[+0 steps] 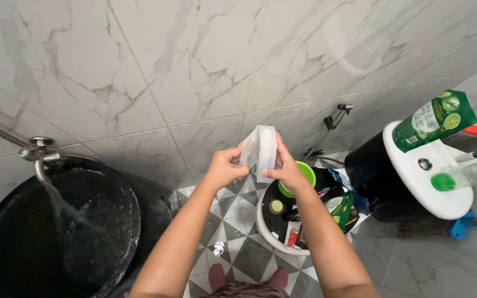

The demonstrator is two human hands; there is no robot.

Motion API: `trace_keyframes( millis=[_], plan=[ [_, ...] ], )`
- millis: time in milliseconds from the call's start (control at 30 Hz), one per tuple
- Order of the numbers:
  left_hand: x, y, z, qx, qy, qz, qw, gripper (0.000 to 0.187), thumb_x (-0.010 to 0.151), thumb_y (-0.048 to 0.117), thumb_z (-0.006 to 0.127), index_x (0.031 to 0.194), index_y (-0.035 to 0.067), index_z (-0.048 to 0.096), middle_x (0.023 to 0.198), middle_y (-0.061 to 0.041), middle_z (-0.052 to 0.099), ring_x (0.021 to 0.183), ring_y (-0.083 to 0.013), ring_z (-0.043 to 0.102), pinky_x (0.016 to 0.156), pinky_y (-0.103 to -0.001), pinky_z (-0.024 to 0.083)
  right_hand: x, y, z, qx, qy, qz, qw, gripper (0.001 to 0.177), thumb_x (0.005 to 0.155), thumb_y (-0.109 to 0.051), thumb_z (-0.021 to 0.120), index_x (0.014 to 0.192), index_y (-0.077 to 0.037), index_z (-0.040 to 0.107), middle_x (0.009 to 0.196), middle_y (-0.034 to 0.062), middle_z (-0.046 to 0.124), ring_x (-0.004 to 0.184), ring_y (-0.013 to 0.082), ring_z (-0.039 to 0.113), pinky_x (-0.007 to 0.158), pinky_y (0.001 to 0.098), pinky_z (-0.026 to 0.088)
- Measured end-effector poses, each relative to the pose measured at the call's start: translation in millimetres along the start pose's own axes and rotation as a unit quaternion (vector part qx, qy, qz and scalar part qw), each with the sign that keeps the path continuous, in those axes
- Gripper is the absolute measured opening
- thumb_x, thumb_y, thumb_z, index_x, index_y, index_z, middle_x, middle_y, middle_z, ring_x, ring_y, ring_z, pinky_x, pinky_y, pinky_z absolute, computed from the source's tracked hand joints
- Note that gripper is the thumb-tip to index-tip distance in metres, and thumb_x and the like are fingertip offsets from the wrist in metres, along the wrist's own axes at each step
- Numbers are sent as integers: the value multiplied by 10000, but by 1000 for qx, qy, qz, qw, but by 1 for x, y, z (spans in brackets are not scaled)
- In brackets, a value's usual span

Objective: The person gathers toiletries including bottles, toothpaste, and soap from various surfaces in the bathroom and places them into a corner-mounted shower rack.

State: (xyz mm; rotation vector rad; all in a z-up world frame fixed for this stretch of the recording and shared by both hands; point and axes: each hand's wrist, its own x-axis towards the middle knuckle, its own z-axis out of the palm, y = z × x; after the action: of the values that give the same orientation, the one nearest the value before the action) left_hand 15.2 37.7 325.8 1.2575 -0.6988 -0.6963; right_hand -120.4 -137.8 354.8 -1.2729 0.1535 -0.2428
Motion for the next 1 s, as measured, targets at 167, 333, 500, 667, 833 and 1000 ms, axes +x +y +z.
trace_keyframes(
  millis=[167,333,500,667,833,1000],
  plan=[
    [0,2,-4,31,6,4,1000,230,798,-41,715,1026,-75,716,984,-16,733,873,-53,636,760,-234,564,2,1,1,-2,12,20,1000,1286,583,65,780,1670,-137,122,1622,71,358,1488,225,369,1200,380,304],
    [2,-8,-9,7,2,-4,1000,244,780,-33,709,1023,-54,711,973,1,732,867,-41,647,761,-226,562,5,3,3,-21,13,17,1000,1294,589,73,778,1670,-149,104,1638,73,329,1499,224,352,1191,384,312],
    [6,-24,-18,48,0,26,998,143,908,-28,793,954,-121,695,917,-82,681,902,-92,589,762,-263,533,10,12,2,-25,4,-3,1000,1263,625,75,772,1662,-156,88,1655,70,306,1507,228,345,1177,378,332],
    [0,4,1,181,36,38,982,646,803,200,846,1403,77,641,1297,-89,682,1054,-128,709,761,-237,587,9,51,5,169,44,35,984,923,784,-111,730,1600,-51,305,1487,159,507,1351,303,514,1116,462,430],
    [-3,-10,-5,338,174,71,922,901,611,371,959,1349,-20,619,1217,-188,681,1033,-308,668,852,-371,559,7,101,12,382,-7,74,921,581,926,-255,616,1417,24,480,1327,178,627,1213,313,618,1052,460,473],
    [-11,-39,-7,-20,114,-276,954,475,757,222,851,1165,32,701,1035,-109,747,879,-221,699,708,-378,526,3,132,-4,160,140,133,968,374,966,-271,565,1290,-85,559,1186,81,682,1087,200,646,949,378,494]
  ],
)
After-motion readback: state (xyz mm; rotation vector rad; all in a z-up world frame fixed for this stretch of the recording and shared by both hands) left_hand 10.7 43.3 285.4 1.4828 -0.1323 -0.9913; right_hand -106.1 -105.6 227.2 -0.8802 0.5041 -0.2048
